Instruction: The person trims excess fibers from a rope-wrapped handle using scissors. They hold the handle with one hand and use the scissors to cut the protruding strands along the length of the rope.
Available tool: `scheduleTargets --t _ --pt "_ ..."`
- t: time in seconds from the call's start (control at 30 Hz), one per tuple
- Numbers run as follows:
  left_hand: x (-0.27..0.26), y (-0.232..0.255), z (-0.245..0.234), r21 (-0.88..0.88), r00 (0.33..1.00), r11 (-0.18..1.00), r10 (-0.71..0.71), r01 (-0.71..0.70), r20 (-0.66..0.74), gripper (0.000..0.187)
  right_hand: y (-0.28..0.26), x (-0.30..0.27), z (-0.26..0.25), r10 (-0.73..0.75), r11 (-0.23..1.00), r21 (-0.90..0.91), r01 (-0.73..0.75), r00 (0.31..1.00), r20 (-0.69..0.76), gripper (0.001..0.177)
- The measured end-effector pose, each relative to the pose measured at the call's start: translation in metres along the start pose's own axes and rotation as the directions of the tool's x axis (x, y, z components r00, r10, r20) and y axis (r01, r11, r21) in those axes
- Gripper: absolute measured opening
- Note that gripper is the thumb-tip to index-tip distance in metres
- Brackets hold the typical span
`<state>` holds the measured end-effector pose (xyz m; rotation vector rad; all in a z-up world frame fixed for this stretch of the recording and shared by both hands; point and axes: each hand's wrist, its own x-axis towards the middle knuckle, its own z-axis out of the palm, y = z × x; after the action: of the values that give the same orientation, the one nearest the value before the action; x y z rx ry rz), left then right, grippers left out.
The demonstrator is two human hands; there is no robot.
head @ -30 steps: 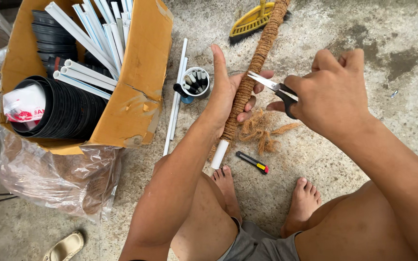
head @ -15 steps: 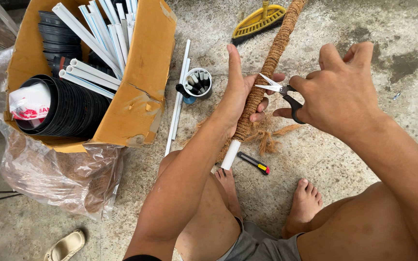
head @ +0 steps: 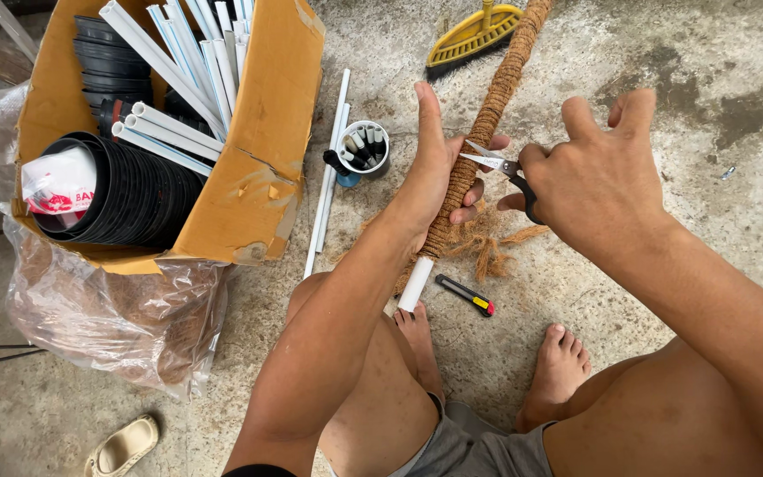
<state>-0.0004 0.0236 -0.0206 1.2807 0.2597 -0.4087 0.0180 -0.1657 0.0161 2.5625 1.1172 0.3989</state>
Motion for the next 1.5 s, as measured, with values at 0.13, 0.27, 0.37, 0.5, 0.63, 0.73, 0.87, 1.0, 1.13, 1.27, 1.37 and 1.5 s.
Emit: scheduleTargets --t 0.13,0.27,0.37,0.5,0.63,0.73,0.87,1.0,1.13,1.27,1.37,1.5 --pt "0.001 0.001 0.002 0.051 0.999 0.998 0.044 -0.044 -0.005 0.129 0.005 -0.004 -0.006 0.033 0.998 0.064 -0.029 0.998 -0.056 0.058" --pt "-0.001 0.002 0.003 0.026 0.999 0.999 0.042 -0.043 0.013 0.130 0.004 -0.001 -0.009 0.017 0.999 0.046 -0.018 1.000 0.021 0.059" --pt "-0.002 0.003 0.003 -0.029 1.000 0.999 0.028 -0.028 -0.003 0.128 0.003 0.001 -0.009 0.006 1.000 0.019 -0.007 0.999 0.034 0.062" --pt "-0.002 0.001 0.002 -0.048 0.999 0.998 0.038 -0.037 0.032 0.128 0.002 -0.001 -0.003 0.010 1.000 0.023 -0.011 1.000 0.022 0.059" --pt "-0.002 0.000 0.005 -0.023 0.996 0.996 0.087 -0.087 0.000 0.130 0.001 -0.005 0.005 0.016 1.000 -0.002 -0.016 0.999 0.047 0.056" --pt "-0.003 0.005 0.004 0.008 0.998 0.998 0.067 -0.067 -0.011 0.132 0.002 -0.009 0.009 0.032 0.999 0.022 -0.032 0.999 -0.020 0.051" --pt "-0.003 0.012 -0.004 0.013 0.993 0.994 0.103 -0.104 0.059 0.132 0.014 -0.017 0.012 0.149 0.953 0.287 -0.098 0.976 -0.161 0.051" --pt "-0.003 0.011 -0.010 -0.070 0.997 0.996 0.065 -0.062 0.045 0.133 0.021 -0.016 0.007 0.211 0.933 0.308 -0.188 0.977 -0.044 0.057" --pt "-0.001 0.007 -0.007 -0.126 0.994 0.991 0.061 -0.049 0.093 0.135 0.011 -0.009 0.004 0.163 0.952 0.285 -0.113 0.974 -0.159 0.063" --pt "0.001 0.003 -0.006 -0.189 0.993 0.982 0.050 -0.029 0.111 0.134 0.009 -0.006 -0.001 0.064 0.994 0.099 -0.036 0.952 -0.301 0.057" --pt "0.000 0.003 -0.008 -0.172 0.996 0.985 0.037 -0.023 0.083 0.134 0.005 -0.002 -0.004 0.013 0.998 -0.057 -0.020 0.993 -0.117 0.064" --pt "-0.001 0.003 -0.011 -0.101 0.998 0.995 0.027 -0.021 0.064 0.134 -0.001 0.004 0.002 -0.032 0.999 -0.028 0.031 0.999 -0.028 0.057"
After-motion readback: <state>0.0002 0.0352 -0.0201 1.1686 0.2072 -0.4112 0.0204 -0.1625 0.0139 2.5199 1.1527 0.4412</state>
